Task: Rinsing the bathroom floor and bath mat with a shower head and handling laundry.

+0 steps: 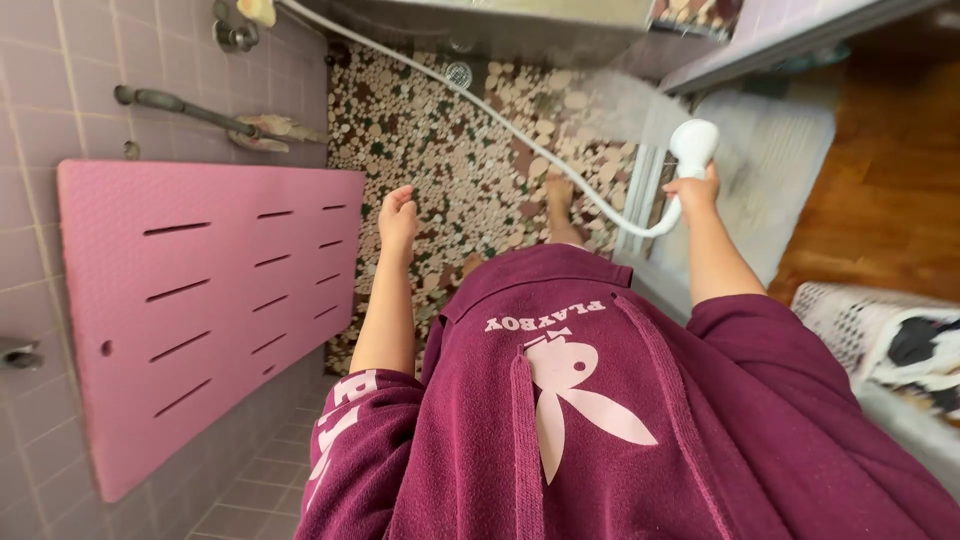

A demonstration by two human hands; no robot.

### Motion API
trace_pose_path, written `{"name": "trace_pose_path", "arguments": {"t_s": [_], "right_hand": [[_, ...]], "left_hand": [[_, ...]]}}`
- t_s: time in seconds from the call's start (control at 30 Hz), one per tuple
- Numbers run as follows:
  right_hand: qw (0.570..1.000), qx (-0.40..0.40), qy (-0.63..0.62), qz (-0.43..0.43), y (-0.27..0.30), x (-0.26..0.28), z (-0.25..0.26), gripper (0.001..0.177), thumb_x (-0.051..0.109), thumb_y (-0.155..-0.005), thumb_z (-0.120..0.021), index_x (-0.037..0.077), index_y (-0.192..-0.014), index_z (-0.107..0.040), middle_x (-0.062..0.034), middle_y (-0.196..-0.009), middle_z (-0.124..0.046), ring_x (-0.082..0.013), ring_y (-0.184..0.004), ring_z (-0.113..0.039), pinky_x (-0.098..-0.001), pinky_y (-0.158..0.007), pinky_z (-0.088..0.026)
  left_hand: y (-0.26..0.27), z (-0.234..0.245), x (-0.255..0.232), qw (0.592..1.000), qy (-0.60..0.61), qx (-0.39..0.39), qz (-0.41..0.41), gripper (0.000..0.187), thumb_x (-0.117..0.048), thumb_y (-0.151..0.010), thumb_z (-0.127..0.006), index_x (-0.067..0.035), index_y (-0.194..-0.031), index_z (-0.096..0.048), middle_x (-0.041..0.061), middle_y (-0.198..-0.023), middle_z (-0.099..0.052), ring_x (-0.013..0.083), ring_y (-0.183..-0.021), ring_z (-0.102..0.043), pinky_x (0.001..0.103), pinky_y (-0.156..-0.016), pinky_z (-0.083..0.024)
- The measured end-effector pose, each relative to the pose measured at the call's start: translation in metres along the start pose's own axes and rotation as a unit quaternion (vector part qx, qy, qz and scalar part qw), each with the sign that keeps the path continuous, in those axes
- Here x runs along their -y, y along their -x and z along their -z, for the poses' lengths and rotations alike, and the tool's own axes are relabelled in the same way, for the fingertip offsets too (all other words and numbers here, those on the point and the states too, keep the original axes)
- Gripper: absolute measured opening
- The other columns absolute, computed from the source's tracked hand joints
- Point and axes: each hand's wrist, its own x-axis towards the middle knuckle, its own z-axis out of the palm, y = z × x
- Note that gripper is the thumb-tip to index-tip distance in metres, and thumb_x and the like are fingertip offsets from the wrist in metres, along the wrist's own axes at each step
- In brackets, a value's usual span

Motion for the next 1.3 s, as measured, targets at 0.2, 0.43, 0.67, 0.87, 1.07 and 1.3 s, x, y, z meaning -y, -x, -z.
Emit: {"name": "trace_pose_path", "arguments": {"t_s": [0.2,0.43,0.67,0.87,1.07,1.3], "right_hand": [[0.997,-0.027,0.002,0.071,0.124,-0.046,-0.032,0.089,-0.019,-0.066,-0.069,0.012,-0.147,-0.048,-0.0092,-0.11,-0.068,-0.0229,-0.081,-0.069,-0.0352,-0.061,-0.058],[0.983,0.025,0.181,0.025,0.213,-0.137,-0.061,0.083,-0.013,-0.064,-0.079,0.006,-0.14,-0.054,-0.0114,-0.114,-0.07,-0.0261,-0.095,-0.069,-0.0391,-0.07,-0.059],[0.942,0.201,0.268,-0.013,0.271,-0.101,-0.105,0.101,-0.012,-0.064,-0.074,0.017,-0.157,-0.045,-0.0113,-0.126,-0.067,-0.026,-0.106,-0.067,-0.0422,-0.084,-0.058],[0.88,0.274,0.386,0.032,0.308,0.01,-0.164,0.099,-0.011,-0.077,-0.065,0.031,-0.162,-0.034,-0.0116,-0.134,-0.065,-0.0292,-0.118,-0.064,-0.0429,-0.095,-0.053],[0.694,0.397,0.542,0.258,0.298,0.027,-0.225,0.095,-0.011,-0.081,-0.062,0.036,-0.159,-0.035,-0.0124,-0.142,-0.061,-0.0329,-0.123,-0.061,-0.044,-0.102,-0.047],[0.593,0.423,0.583,0.36,0.309,0.098,-0.313,0.097,-0.005,-0.073,-0.068,0.035,-0.157,-0.037,-0.0134,-0.132,-0.066,-0.0365,-0.112,-0.065,-0.0449,-0.094,-0.051]], "left_hand": [[0.017,0.106,0.066,0.988,-0.115,0.031,-0.102,0.035,-0.009,-0.097,-0.056,-0.011,-0.131,-0.064,0.005,-0.133,-0.067,0.0166,-0.12,-0.062,0.031,-0.1,-0.048],[0.06,0.174,0.095,0.998,-0.031,-0.052,0.024,0.037,-0.01,-0.099,-0.049,-0.015,-0.13,-0.067,-0.001,-0.132,-0.066,0.0119,-0.11,-0.062,0.032,-0.087,-0.053],[0.051,0.179,0.116,0.999,-0.015,-0.035,-0.029,0.037,-0.007,-0.095,-0.055,-0.012,-0.13,-0.066,0.003,-0.128,-0.068,0.014,-0.104,-0.063,0.031,-0.081,-0.052],[0.048,0.174,0.136,0.994,-0.035,0.002,-0.106,0.037,-0.009,-0.096,-0.054,-0.012,-0.13,-0.069,0.002,-0.127,-0.068,0.012,-0.113,-0.063,0.03,-0.093,-0.05],[0.087,0.174,0.089,0.993,0.107,0.001,0.059,0.035,-0.017,-0.1,-0.052,-0.016,-0.133,-0.064,-0.003,-0.128,-0.063,0.0128,-0.113,-0.061,0.033,-0.089,-0.049],[0.114,0.198,0.081,0.977,0.21,-0.032,0.012,0.039,-0.017,-0.102,-0.048,-0.013,-0.139,-0.058,0.0,-0.134,-0.062,0.0139,-0.113,-0.065,0.031,-0.086,-0.053]]}}
